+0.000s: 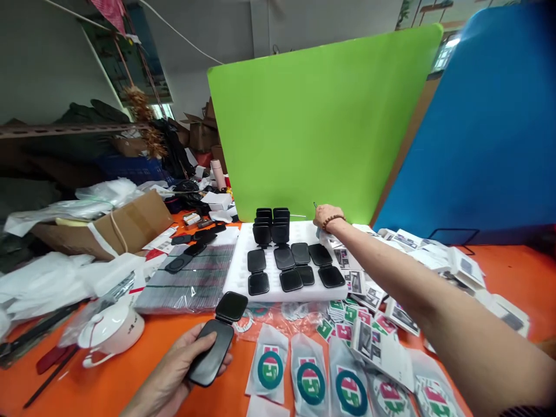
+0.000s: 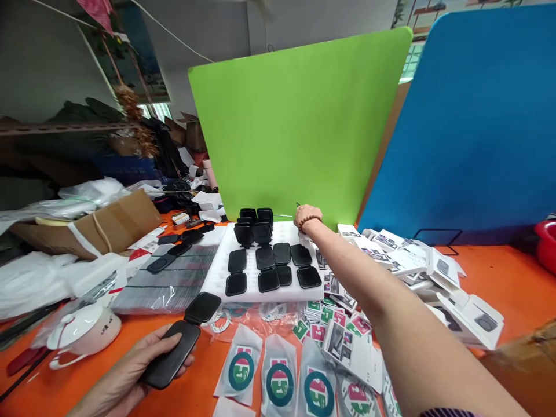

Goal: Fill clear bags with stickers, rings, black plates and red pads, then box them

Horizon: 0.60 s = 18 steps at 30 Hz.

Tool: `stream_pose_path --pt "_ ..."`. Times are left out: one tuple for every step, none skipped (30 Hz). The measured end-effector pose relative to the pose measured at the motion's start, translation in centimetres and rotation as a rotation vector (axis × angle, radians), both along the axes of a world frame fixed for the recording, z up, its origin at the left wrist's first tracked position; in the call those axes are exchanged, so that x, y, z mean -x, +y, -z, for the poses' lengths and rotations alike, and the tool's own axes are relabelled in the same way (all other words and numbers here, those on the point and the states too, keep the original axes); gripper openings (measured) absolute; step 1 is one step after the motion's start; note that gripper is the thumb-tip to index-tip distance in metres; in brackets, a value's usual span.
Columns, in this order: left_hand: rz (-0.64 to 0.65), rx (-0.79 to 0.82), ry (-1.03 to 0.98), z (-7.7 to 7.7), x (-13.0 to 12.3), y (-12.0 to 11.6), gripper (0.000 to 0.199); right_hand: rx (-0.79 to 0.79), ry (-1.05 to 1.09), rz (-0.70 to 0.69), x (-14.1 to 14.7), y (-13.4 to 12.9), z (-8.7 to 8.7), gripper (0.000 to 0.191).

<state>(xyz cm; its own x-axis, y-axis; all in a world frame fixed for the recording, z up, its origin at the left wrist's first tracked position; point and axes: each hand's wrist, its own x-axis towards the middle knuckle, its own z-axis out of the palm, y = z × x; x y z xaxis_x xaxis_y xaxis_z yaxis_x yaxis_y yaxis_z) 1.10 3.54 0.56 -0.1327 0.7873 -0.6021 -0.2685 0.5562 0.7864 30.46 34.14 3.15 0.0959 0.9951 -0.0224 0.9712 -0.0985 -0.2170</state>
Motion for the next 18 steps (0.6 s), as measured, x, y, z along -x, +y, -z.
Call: stream_pose_path --pt "-0.018 -0.001 0.007 0.0 0.2 0.1 0.05 0.005 -0.027 -0.002 0.8 0.4 0.6 0.022" --pt "-0.037 -0.006 0.019 0.1 0.4 0.1 0.051 0.008 -0.05 -0.005 1.6 0.8 1.2 0.023" --pt "-0.056 -0.014 0.036 0.0 0.5 0.3 0.05 0.012 -0.068 -0.01 2.1 1.1 1.9 0.023" --pt "-0.073 -0.027 0.053 0.0 0.6 0.5 0.05 0.018 -0.082 -0.018 2.6 1.3 2.5 0.024" --pt "-0.085 -0.045 0.066 -0.1 0.7 0.8 0.05 0.026 -0.091 -0.028 2.8 1.4 3.1 0.024" --pt "-0.101 -0.06 0.073 -0.2 0.8 1.2 0.051 0.035 -0.099 -0.039 2.9 1.5 3.6 0.025" --pt "-0.12 -0.07 0.074 -0.2 0.8 1.6 0.053 0.043 -0.105 -0.049 2.9 1.5 4.0 0.025" --pt "-0.139 -0.075 0.071 -0.2 0.8 2.1 0.055 0.05 -0.109 -0.06 2.7 1.5 4.3 0.026" --pt "-0.155 -0.08 0.064 -0.2 0.8 2.5 0.056 0.058 -0.111 -0.072 2.3 1.4 4.4 0.027" --pt "-0.162 -0.088 0.058 0.0 0.7 3.0 0.056 0.069 -0.11 -0.085 1.9 1.4 4.3 0.028" --pt "-0.156 -0.103 0.05 0.2 0.7 3.4 0.055 0.082 -0.108 -0.097 1.4 1.2 4.2 0.031" --pt "-0.135 -0.122 0.039 0.4 0.7 3.7 0.053 0.096 -0.105 -0.111 0.8 1.1 4.0 0.034" --pt "-0.104 -0.141 0.027 0.7 0.7 3.9 0.05 0.107 -0.102 -0.125 0.2 0.8 3.8 0.037" --pt "-0.071 -0.157 0.014 1.0 0.6 4.0 0.048 0.111 -0.101 -0.136 -0.3 0.5 3.5 0.04" --pt "-0.034 -0.172 0.002 1.2 0.6 4.0 0.046 0.111 -0.105 -0.142 -0.7 0.0 3.2 0.042" --pt "0.005 -0.183 -0.009 1.4 0.6 3.9 0.045 0.099 -0.106 -0.15 -0.9 -0.6 2.9 0.043" --pt "0.043 -0.195 -0.017 1.4 0.5 3.8 0.044 0.076 -0.096 -0.168 -0.9 -1.5 2.5 0.043" --pt "0.08 -0.206 -0.02 1.4 0.5 3.6 0.043 0.049 -0.074 -0.203 -0.6 -2.6 2.1 0.042"
